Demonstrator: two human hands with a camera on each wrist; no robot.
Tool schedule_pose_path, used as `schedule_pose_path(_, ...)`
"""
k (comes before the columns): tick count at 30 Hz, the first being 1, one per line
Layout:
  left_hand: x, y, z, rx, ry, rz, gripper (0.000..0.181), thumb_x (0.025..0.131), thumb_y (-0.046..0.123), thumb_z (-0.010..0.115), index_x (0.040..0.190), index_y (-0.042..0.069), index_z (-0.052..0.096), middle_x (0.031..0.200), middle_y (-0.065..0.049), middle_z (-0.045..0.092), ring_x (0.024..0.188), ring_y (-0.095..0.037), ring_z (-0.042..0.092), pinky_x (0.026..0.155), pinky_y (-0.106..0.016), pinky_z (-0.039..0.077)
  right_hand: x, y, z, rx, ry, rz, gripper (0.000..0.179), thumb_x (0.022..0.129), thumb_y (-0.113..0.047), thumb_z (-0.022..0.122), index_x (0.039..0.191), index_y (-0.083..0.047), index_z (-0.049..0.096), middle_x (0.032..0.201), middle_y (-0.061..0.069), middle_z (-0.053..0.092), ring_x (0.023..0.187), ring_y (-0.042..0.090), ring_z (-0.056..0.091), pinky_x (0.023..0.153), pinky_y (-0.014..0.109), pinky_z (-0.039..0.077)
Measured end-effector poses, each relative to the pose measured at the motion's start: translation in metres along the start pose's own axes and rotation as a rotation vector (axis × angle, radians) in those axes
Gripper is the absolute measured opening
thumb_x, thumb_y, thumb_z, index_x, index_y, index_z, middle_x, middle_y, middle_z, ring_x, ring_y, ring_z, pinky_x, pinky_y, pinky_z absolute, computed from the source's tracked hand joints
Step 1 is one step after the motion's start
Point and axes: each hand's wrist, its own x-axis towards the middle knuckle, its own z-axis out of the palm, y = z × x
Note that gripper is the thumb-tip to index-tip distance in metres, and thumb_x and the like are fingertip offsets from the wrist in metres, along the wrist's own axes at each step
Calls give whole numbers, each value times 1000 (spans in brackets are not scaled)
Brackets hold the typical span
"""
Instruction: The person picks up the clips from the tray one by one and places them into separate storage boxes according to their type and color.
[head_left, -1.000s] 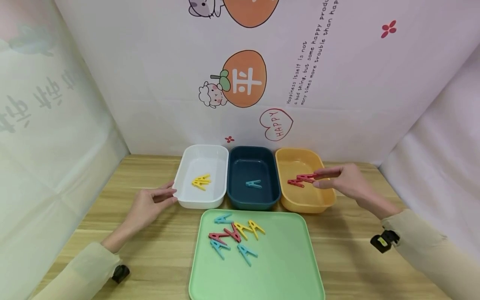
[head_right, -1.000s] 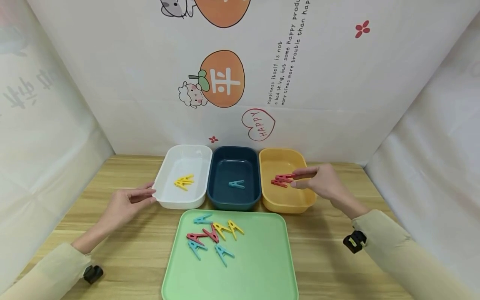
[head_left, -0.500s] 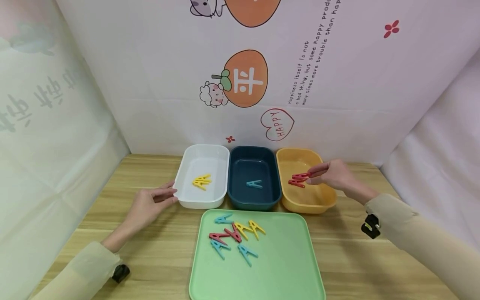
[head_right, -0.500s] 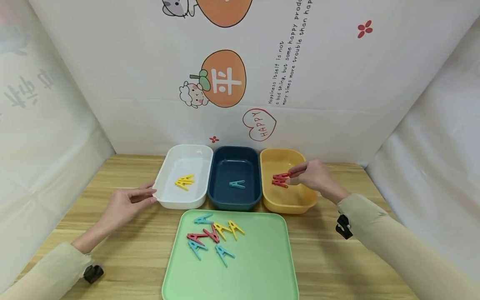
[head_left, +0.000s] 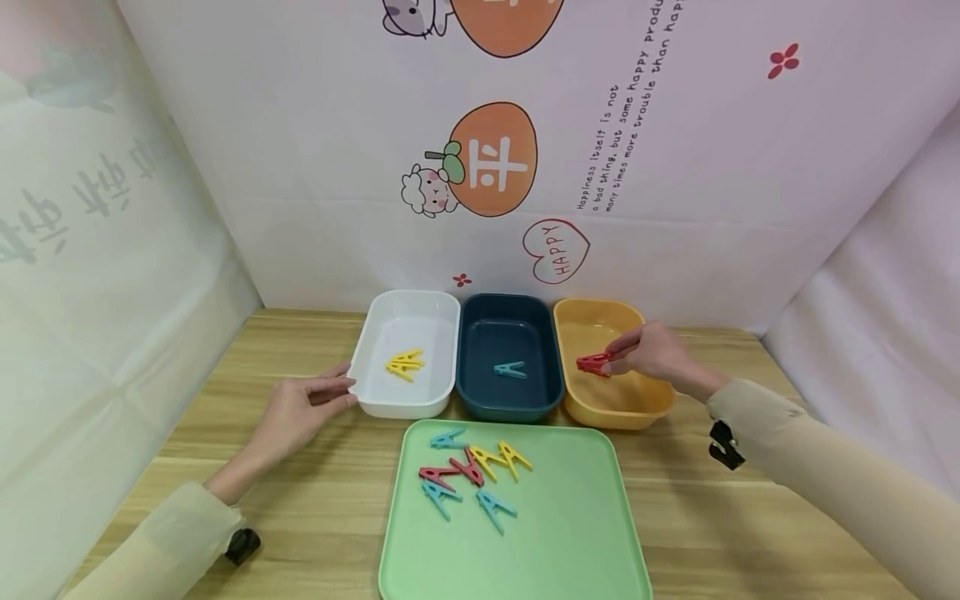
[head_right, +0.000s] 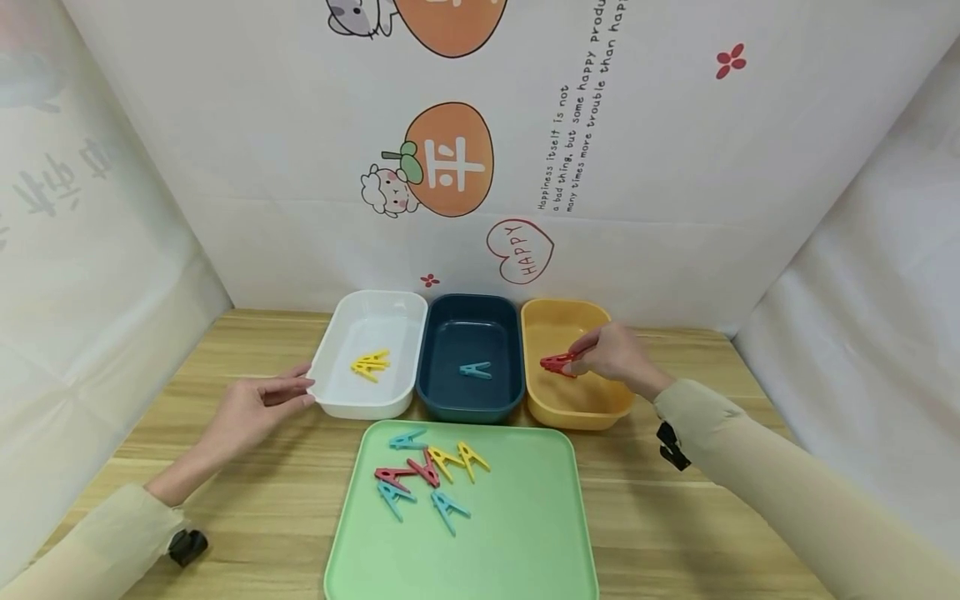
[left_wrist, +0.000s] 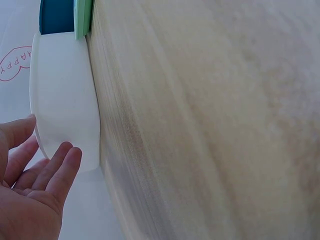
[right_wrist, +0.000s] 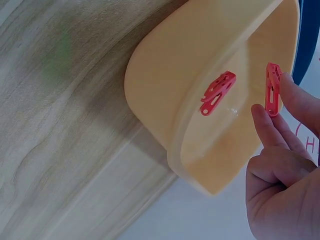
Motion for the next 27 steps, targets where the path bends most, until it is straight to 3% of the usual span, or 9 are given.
schedule_pose_path(5, 0, 0, 1, 14, 0, -2, 29, 95, 13, 82, 118, -4, 78, 141, -18, 64, 113, -33, 72, 82, -16, 58, 4, 1, 2, -20, 2, 0, 39, 85, -20, 91, 114, 4, 79, 107, 16, 78, 104, 34, 62, 89, 47, 53)
schedule_pose_path(14, 1, 0, 1, -3, 2, -5, 28, 94, 11, 83, 117, -4, 78, 140, -18, 64, 112, -33, 72, 82, -16, 58, 5, 0, 7, -18, -18, 40, 40, 86, -20, 90, 116, 5, 78, 112, 18, 76, 107, 37, 60, 98, 54, 51)
schedule_pose_path(20, 1, 0, 0, -12, 0, -3, 29, 95, 11, 82, 118, -5, 77, 140, -19, 64, 112, -33, 72, 82, -16, 58, 8, 7, 5, -58, -23, 27, 50, 89, -18, 87, 125, 12, 70, 126, 28, 70, 116, 44, 62, 100, 57, 53)
schedule_pose_path(27, 1, 0, 0, -17, -3, -1, 28, 95, 9, 82, 118, -6, 77, 140, -20, 63, 110, -33, 73, 82, -17, 58, 4, 7, -12, -89, 21, -19, 45, 93, -21, 82, 123, 12, 71, 124, 30, 70, 110, 44, 65, 90, 54, 58)
